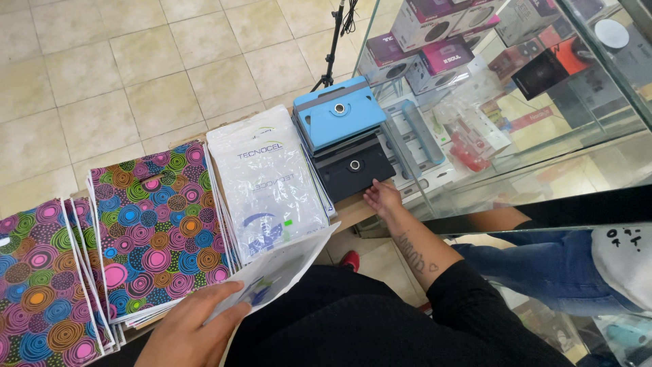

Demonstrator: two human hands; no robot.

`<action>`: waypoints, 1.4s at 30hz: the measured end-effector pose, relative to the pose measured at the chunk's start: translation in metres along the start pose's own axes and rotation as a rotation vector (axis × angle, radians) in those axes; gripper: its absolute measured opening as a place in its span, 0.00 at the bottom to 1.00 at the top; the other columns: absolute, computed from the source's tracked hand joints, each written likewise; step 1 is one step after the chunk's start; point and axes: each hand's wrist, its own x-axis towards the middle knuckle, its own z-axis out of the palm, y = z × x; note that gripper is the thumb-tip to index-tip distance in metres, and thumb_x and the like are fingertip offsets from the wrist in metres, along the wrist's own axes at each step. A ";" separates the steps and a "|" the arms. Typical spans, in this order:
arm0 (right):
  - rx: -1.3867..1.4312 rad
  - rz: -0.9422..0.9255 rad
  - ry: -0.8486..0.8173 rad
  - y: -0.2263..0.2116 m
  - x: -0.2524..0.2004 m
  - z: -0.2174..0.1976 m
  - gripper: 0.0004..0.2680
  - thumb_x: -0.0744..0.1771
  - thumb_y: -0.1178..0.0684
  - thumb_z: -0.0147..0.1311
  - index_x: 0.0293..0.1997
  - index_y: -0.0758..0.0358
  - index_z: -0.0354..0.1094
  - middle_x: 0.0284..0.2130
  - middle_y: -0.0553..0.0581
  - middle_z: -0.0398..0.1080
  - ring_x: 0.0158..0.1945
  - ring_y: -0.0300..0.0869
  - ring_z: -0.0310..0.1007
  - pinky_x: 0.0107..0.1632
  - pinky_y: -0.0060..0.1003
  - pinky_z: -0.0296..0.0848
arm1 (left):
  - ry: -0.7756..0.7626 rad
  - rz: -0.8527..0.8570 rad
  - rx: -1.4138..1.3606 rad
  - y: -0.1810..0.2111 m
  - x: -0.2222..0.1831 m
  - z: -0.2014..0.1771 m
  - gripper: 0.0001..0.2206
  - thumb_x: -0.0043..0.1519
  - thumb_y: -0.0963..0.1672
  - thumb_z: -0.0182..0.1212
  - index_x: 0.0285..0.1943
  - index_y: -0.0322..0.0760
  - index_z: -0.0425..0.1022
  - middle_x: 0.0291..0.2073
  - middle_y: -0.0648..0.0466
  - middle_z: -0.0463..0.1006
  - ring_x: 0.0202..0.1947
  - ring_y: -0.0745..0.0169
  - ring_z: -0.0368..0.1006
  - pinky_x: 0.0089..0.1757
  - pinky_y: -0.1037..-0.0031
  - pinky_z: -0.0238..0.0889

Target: The person places several tablet or phone cases into individual white protective pouches and colorful patterned paper gift bags on a store counter.

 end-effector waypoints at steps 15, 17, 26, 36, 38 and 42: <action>-0.065 0.218 0.156 -0.013 -0.019 0.038 0.18 0.67 0.48 0.74 0.62 0.52 0.72 0.48 0.55 0.70 0.40 0.42 0.70 0.43 0.45 0.81 | 0.045 0.009 -0.002 0.006 0.009 -0.007 0.13 0.69 0.46 0.66 0.62 0.50 0.82 0.69 0.51 0.80 0.61 0.41 0.81 0.59 0.50 0.74; -0.042 0.220 0.163 -0.022 -0.037 0.041 0.22 0.67 0.50 0.74 0.69 0.52 0.69 0.67 0.57 0.71 0.53 0.46 0.74 0.54 0.51 0.84 | 0.059 0.009 0.000 0.006 0.007 -0.006 0.13 0.69 0.46 0.67 0.62 0.50 0.82 0.69 0.52 0.81 0.61 0.43 0.81 0.58 0.51 0.74; 0.199 0.268 0.027 -0.007 0.021 0.028 0.09 0.68 0.57 0.73 0.48 0.55 0.73 0.30 0.55 0.70 0.33 0.44 0.68 0.35 0.35 0.76 | 0.061 -0.037 0.011 0.007 0.007 -0.007 0.11 0.68 0.45 0.66 0.60 0.52 0.83 0.69 0.55 0.81 0.62 0.43 0.80 0.60 0.48 0.74; -0.031 0.005 0.050 0.012 0.019 0.018 0.11 0.69 0.54 0.74 0.49 0.60 0.73 0.34 0.59 0.79 0.28 0.44 0.77 0.25 0.34 0.76 | 0.063 -0.052 0.023 0.012 0.010 -0.011 0.12 0.68 0.44 0.67 0.59 0.51 0.84 0.68 0.53 0.82 0.62 0.41 0.80 0.61 0.47 0.73; -0.012 -0.029 0.070 0.013 0.010 0.017 0.10 0.69 0.56 0.73 0.50 0.61 0.72 0.38 0.60 0.80 0.29 0.45 0.77 0.25 0.36 0.78 | 0.071 -0.049 0.028 0.010 0.009 -0.010 0.11 0.68 0.45 0.67 0.59 0.51 0.84 0.69 0.53 0.82 0.62 0.42 0.81 0.61 0.47 0.73; -0.008 -0.024 0.175 0.010 -0.009 0.019 0.14 0.69 0.61 0.70 0.59 0.62 0.69 0.38 0.66 0.79 0.30 0.46 0.80 0.28 0.35 0.82 | 0.103 -0.043 0.031 0.013 0.009 -0.013 0.11 0.68 0.44 0.66 0.58 0.49 0.85 0.67 0.51 0.82 0.61 0.43 0.81 0.61 0.48 0.74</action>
